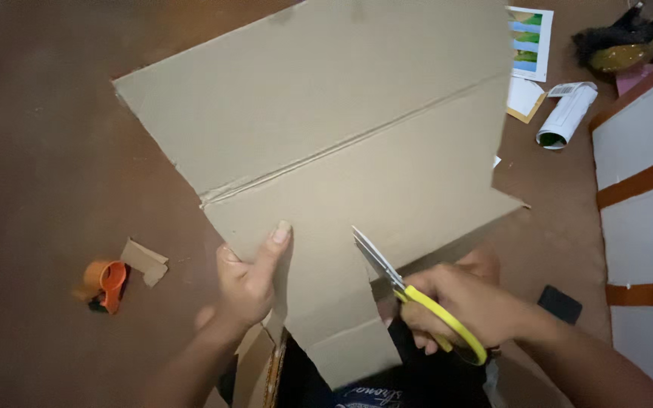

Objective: The person cuts a large piece of cardboard with scissors, then folds and assembles it into a rectangular box. They secure the box's seams and flaps using a tape dispenser and adhesive tape.

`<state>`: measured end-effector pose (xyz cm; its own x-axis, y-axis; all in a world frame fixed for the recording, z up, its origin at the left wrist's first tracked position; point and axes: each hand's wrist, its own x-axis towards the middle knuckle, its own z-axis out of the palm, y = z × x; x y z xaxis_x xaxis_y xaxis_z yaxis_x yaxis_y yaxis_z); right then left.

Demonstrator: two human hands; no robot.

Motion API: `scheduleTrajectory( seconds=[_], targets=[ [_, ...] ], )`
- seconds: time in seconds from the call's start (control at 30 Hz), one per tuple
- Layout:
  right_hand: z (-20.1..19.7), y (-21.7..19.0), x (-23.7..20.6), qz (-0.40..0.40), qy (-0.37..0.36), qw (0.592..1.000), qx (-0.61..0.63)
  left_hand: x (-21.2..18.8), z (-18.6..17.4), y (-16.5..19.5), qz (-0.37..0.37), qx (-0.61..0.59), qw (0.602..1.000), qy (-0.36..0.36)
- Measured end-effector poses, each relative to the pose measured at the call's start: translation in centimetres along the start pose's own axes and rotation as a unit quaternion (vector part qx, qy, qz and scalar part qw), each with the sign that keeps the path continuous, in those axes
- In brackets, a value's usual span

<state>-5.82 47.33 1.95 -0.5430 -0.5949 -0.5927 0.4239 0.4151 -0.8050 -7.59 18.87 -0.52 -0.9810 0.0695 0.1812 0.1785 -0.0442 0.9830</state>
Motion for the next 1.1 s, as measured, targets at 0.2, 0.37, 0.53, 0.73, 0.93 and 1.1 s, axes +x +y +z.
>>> scheduleTrajectory(
  seconds=[0.2,0.37,0.53,0.73,0.93,1.1],
  targets=[
    [0.4,1.1,0.0,-0.108,0.038,0.993,-0.025,-0.1,0.0,-0.7,0.010,0.018,0.999,-0.026],
    [1.7,1.7,0.6,-0.138,0.112,0.983,-0.039,-0.5,0.8,-0.8,0.021,-0.051,0.998,0.017],
    [1.8,2.2,0.8,-0.221,0.173,0.951,-0.127,-0.2,0.9,0.1,0.019,-0.019,1.000,0.003],
    [1.8,3.0,1.1,-0.074,0.190,0.971,-0.125,-0.7,1.4,0.4,-0.014,-0.031,0.999,0.019],
    [2.5,3.7,1.7,-0.162,0.162,0.973,0.018,-0.5,1.4,-0.3,-0.009,-0.033,0.999,0.007],
    [1.7,3.7,0.8,-0.149,0.077,0.982,0.091,-1.0,1.6,-0.7,0.010,-0.037,0.999,0.027]
  ],
)
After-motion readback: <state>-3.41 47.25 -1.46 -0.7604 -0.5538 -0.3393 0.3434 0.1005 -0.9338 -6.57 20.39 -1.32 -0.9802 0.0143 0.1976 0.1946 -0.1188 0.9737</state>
